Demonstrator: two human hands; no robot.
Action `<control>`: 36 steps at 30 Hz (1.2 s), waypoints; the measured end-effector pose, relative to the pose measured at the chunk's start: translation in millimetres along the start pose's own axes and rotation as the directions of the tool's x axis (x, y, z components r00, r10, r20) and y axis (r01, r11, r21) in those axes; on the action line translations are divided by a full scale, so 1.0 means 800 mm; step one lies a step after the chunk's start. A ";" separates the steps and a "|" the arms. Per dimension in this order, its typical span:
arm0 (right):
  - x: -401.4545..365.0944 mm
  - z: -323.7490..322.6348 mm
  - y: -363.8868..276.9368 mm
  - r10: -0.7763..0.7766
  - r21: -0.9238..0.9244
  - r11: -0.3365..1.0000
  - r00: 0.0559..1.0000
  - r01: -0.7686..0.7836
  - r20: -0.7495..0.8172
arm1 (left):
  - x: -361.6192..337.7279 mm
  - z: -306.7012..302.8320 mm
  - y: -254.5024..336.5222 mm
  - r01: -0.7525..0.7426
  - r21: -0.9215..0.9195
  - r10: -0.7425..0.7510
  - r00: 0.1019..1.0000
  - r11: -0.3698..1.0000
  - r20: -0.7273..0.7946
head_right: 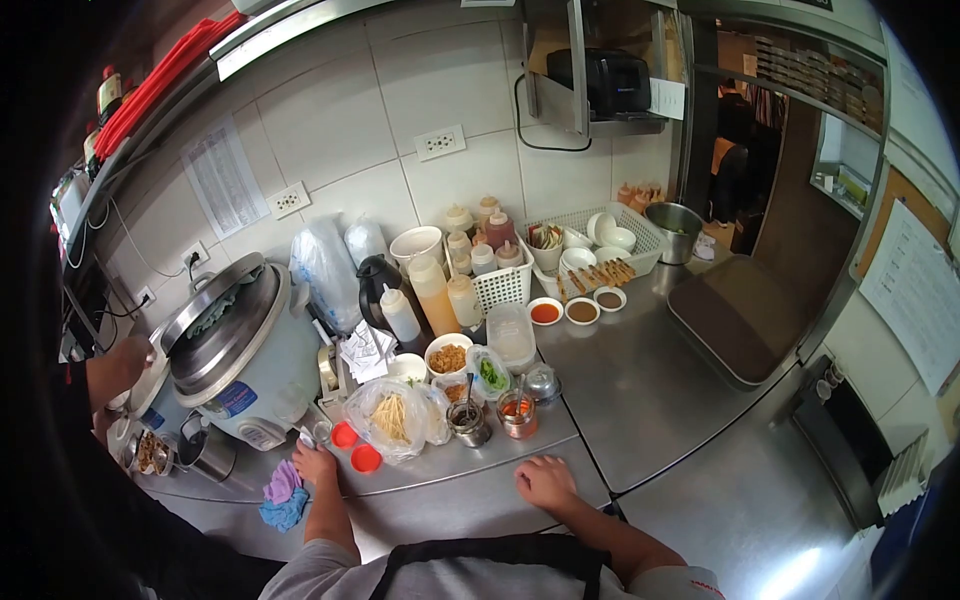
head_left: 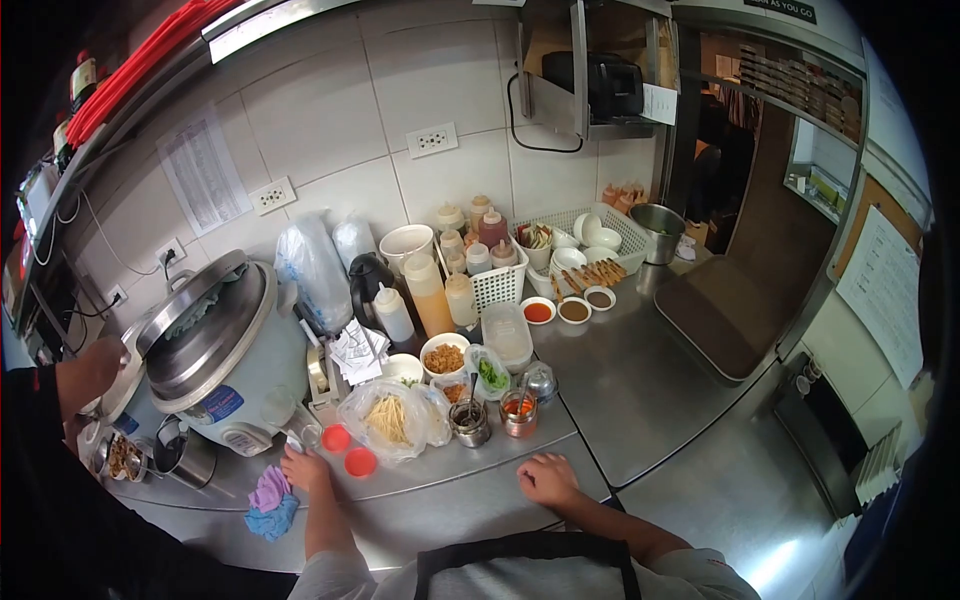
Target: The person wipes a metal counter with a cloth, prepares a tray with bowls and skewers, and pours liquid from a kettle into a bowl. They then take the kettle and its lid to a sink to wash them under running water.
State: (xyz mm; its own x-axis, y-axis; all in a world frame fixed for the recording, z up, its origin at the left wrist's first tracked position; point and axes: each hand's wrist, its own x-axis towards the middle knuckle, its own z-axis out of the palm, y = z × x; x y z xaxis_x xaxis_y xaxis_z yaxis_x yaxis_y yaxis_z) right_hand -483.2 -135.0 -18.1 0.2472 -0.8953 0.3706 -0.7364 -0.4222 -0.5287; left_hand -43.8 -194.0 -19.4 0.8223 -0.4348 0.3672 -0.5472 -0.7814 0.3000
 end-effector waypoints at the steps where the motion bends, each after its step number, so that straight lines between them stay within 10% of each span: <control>1: 0.000 0.001 0.000 -0.003 -0.004 1.000 1.000 0.003 -0.023 | 0.002 0.003 -0.001 -0.001 0.008 0.001 1.000 1.000 0.011; 36: 0.001 0.014 -0.017 0.182 -0.203 0.957 0.973 -0.209 -0.142 | 0.019 0.034 -0.018 -0.159 -0.130 0.155 0.987 0.979 -0.036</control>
State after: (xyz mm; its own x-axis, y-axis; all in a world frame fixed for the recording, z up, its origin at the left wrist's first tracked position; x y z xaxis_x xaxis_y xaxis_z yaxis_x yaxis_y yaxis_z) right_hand -466.0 -131.6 -18.8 0.0168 -0.9278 0.3726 -0.8838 -0.1881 -0.4285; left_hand -19.1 -201.5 -42.3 0.7211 -0.5348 0.4405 -0.6865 -0.6374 0.3499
